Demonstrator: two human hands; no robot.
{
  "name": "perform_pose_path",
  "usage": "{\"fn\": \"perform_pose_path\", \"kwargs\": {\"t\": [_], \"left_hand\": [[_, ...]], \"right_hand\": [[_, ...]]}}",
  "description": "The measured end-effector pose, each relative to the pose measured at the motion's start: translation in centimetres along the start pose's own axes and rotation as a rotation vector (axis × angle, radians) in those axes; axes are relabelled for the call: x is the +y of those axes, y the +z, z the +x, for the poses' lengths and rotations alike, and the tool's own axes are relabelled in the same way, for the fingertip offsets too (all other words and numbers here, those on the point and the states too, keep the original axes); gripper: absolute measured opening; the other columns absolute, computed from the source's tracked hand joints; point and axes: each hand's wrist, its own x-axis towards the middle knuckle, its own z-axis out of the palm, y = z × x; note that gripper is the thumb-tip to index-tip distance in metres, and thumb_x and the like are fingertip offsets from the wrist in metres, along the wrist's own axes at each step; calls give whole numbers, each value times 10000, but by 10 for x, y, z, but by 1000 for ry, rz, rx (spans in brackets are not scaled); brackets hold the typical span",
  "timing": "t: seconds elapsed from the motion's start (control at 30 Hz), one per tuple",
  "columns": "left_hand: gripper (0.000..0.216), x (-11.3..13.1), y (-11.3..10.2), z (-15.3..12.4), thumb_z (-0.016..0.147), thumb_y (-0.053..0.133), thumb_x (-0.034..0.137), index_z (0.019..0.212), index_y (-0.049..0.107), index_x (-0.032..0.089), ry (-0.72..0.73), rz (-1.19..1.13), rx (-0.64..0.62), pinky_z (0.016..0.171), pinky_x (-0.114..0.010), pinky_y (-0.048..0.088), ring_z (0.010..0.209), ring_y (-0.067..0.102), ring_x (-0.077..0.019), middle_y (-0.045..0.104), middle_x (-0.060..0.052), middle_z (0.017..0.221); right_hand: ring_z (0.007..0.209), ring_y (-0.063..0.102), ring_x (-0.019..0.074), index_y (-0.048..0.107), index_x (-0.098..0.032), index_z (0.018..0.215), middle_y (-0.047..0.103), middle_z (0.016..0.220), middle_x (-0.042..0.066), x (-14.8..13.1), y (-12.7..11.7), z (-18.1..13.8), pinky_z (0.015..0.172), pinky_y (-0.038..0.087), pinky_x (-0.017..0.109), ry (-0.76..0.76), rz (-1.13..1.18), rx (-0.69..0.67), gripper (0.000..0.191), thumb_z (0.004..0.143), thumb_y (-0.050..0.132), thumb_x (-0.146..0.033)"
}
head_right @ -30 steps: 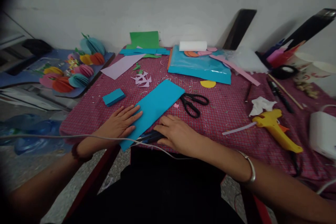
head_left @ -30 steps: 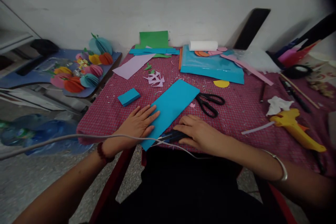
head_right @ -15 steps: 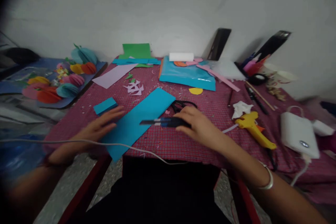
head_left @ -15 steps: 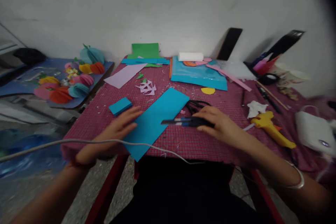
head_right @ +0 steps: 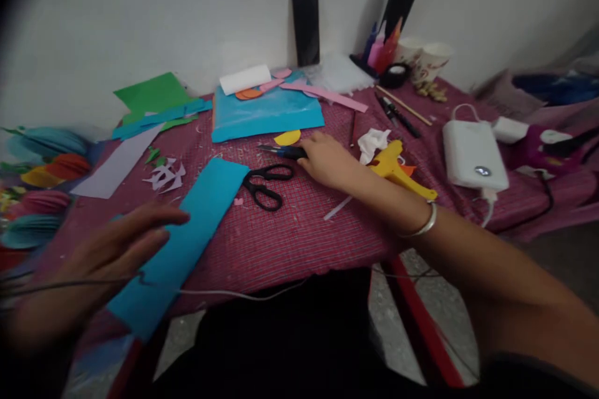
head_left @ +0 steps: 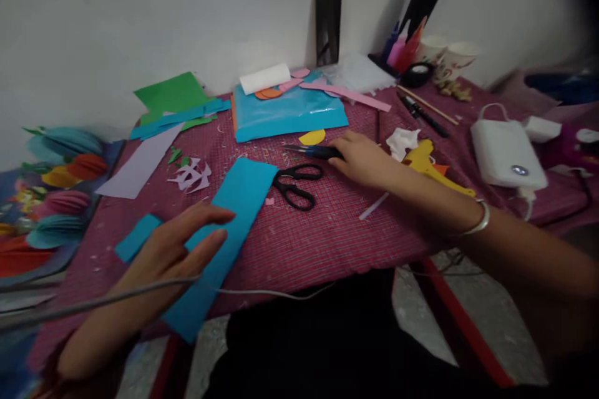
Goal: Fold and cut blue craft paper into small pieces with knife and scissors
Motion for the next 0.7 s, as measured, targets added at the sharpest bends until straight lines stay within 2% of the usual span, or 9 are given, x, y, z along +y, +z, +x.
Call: {"fn": "perform_pose_path", "kwargs": {"t": [0.1, 0.17, 0.27, 0.37, 0.43, 0.5, 0.6, 0.7], "left_hand": [[674, 4, 37, 30, 820, 492, 516, 1389, 368, 177, 84, 197, -33, 1045, -460, 374, 1260, 456, -306, 468, -130, 1391], [775, -2, 54, 40, 787, 537, 452, 1445, 259, 151, 32, 302, -22, 1049, -492, 360, 1303, 398, -342, 390, -175, 1438], [823, -10, 69, 41, 741, 556, 350, 1463, 201, 180, -46, 338, 10, 1026, -467, 396, 1293, 416, -346, 361, -172, 1456], [810, -5, 78, 38, 678, 521, 219, 1441, 252, 182, -161, 335, 72, 1008, -473, 416, 1270, 444, -351, 399, -154, 1438], [775, 2, 81, 39, 658, 480, 143, 1413, 308, 163, -239, 334, 112, 1010, -464, 416, 1285, 430, -336, 397, -149, 1442], [691, 7, 78, 41, 680, 422, 80, 1368, 380, 130, -289, 325, 129, 1017, -439, 412, 1289, 433, -302, 421, -155, 1426], [535, 5, 67, 41, 736, 349, 39, 1241, 517, 91, -310, 292, 84, 992, -427, 433, 1169, 546, -277, 569, -166, 1271], [367, -4, 54, 35, 855, 350, 148, 1121, 600, 108, -246, 250, 4, 927, -430, 475, 1009, 622, -271, 656, -146, 1101]], "right_hand": [[982, 552, 272, 586, -124, 1130, 574, 1089, 151, 1, 4, -4, 879, 449, 413, -30, -38, -42, 301, 867, 526, -257], [966, 556, 285, 576, -110, 1131, 573, 1074, 164, -1, -2, -5, 837, 457, 413, -90, -73, -57, 307, 862, 534, -253], [1008, 536, 296, 550, -124, 1177, 564, 1112, 167, -4, -26, 6, 848, 442, 425, -266, -64, -34, 358, 852, 573, -273], [1029, 530, 261, 545, -151, 1185, 558, 1129, 141, -14, -51, 29, 891, 424, 411, -508, 45, -40, 325, 886, 540, -279], [1055, 522, 244, 532, -153, 1207, 552, 1149, 133, -24, -57, 45, 910, 418, 400, -634, 117, -70, 330, 900, 519, -273], [1092, 508, 240, 484, -152, 1273, 543, 1181, 133, -35, -50, 57, 923, 413, 397, -709, 168, -104, 406, 886, 538, -265], [1161, 471, 258, 392, -174, 1371, 508, 1267, 137, -53, -25, 68, 958, 387, 421, -784, 167, -150, 593, 826, 615, -247], [1249, 403, 290, 379, -204, 1394, 441, 1373, 136, -73, -3, 73, 1021, 324, 463, -841, 128, -184, 693, 772, 677, -273]]}}
